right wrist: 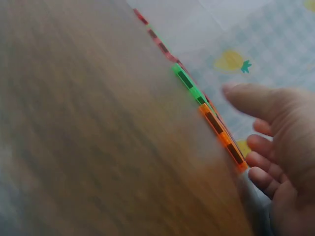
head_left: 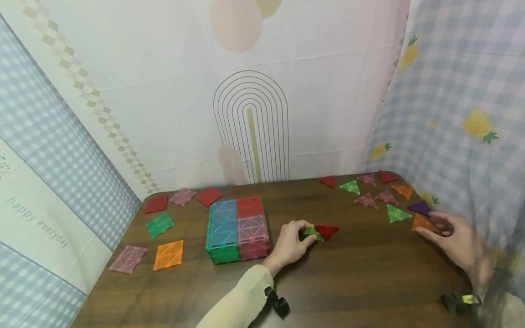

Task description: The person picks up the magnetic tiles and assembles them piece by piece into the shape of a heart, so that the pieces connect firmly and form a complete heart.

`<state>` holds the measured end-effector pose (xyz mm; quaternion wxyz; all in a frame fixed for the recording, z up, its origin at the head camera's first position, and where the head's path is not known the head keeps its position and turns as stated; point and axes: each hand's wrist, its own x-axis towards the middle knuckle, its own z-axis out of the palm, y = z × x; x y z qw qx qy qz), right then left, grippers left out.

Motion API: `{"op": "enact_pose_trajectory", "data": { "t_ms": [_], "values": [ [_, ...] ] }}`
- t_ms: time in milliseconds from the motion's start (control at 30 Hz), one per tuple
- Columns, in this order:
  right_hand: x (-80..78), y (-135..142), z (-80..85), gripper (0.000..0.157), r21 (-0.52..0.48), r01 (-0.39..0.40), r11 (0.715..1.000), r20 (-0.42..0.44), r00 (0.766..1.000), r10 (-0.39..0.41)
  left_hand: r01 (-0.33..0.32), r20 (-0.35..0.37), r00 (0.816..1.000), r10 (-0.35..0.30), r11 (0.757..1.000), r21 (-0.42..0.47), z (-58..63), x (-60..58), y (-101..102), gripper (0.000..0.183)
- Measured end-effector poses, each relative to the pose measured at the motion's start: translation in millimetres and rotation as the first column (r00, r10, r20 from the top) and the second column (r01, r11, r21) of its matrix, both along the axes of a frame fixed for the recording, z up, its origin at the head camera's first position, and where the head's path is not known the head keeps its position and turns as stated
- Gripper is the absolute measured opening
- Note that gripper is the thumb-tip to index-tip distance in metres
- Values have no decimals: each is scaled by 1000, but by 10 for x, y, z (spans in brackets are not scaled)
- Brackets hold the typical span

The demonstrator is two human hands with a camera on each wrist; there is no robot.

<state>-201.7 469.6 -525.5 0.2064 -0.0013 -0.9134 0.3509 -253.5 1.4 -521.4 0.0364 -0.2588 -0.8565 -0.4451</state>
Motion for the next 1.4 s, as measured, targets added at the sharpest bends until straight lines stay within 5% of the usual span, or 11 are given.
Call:
{"op": "enact_pose_trajectory", "data": {
  "t_ms": [133,400,733,867,967,1167,1400],
  "values": [
    [-5,21,-48,63,77,-12,997,22,1000,11,4,2,1000,-4,1000,5,9,1,4,13],
    [13,-37,-79,21,205,25,978,-128,992,2,2,3,1000,-2,1000,11,2,7,-9,13],
    [41,-99,-16,28,173,7,985,-99,995,10,-7,12,1000,7,1000,8,6,7,-9,13],
    [31,-130,-37,49,-1,-109,994,-77,991,109,-3,12,1000,3,1000,5,10,11,0,14],
    [22,-167,-53,56,-126,-230,965,-79,972,221,0,14,1000,0,1000,8,15,13,5,14],
    [6,-487,51,21,-147,-325,934,28,943,332,5,11,1000,-5,1000,11,14,9,15,13],
    [-84,-1234,91,16,-222,-463,858,31,877,480,0,10,1000,0,1000,8,15,19,2,12]
  ]
}}
